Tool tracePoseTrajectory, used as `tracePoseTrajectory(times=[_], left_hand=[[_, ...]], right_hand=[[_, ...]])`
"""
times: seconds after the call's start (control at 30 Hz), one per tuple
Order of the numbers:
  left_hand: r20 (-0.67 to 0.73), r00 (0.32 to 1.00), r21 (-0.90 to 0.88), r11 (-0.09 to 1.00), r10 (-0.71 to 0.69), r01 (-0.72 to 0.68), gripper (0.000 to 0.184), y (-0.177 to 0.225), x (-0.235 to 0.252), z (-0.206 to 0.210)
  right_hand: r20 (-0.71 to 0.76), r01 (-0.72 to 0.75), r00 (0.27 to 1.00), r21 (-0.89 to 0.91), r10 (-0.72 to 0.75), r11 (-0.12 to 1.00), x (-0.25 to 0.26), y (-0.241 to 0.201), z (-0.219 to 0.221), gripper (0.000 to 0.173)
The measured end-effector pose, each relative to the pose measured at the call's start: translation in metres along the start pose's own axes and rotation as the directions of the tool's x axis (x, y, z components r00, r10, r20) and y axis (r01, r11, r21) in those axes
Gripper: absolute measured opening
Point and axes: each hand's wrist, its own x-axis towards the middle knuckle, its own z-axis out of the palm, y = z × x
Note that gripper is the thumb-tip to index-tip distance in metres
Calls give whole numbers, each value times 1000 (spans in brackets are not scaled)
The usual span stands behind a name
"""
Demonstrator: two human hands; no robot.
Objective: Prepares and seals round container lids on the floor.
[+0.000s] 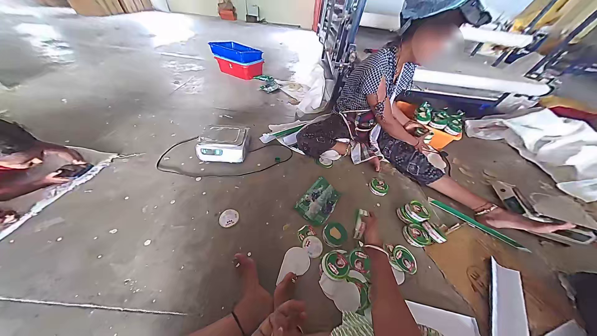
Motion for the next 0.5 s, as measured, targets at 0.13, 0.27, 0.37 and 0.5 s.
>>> tracePoseTrajectory(times=[0.13, 0.27, 0.37, 0.5], left_hand=[[-117, 991, 80, 994, -64, 74, 32, -2, 26, -13], [-213, 963, 43, 983, -167, 180, 31, -11, 54, -34], [-247, 947, 5, 977, -206, 214, 28, -14, 62, -45], [-293, 931, -20, 975, -219, 223, 32, -14, 72, -47]], right_hand=[[139, 153, 988, -806, -69, 572, 24, 39, 34, 95], [119, 77, 987, -943, 110, 325, 30, 78, 60, 106], [142, 76, 963, -959, 230, 273, 40, 70, 58, 123], [148, 54, 931, -960, 334, 274, 56, 60, 55, 129]])
